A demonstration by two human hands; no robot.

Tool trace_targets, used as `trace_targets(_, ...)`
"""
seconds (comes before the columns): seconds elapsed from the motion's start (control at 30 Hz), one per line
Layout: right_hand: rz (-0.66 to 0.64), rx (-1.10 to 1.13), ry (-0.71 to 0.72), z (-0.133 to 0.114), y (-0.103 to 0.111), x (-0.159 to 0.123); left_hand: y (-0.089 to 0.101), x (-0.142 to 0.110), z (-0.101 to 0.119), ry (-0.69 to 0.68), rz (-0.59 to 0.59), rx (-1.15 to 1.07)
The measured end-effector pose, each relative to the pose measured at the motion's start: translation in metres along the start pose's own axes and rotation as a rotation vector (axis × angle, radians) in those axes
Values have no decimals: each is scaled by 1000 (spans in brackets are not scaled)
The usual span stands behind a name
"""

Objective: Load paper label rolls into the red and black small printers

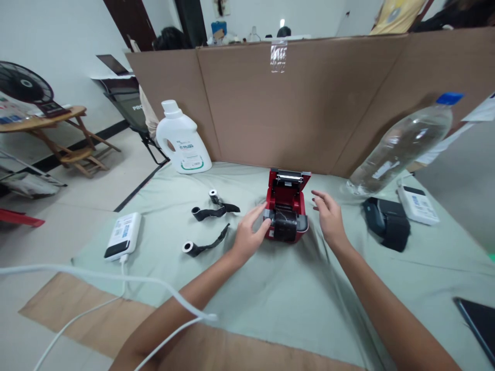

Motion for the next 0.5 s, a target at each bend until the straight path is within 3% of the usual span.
trace_targets(0.1, 1, 85, -61, 8, -12, 27, 3, 23, 16, -119, -25, 107)
trace_targets(0.17, -31, 151, -72, 7, -27, 40, -7, 43, 24, -158, -134, 210)
trace_targets(0.33, -30, 291, -69, 10, -57, 45, -54, 83, 28, -183, -484, 522)
trace_targets(0.5, -36, 343, -42, 34, -64, 39, -100, 92, 23, -205, -709, 688)
Point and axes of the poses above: each hand's wrist, its own x-axis towards the middle knuckle, its own y-axis out of the back of the hand, z = x × y, the point moved 9 cm from there along x, towards the middle knuckle, and after that the axes turned 7 degrees about z, right-handed, at the moved point
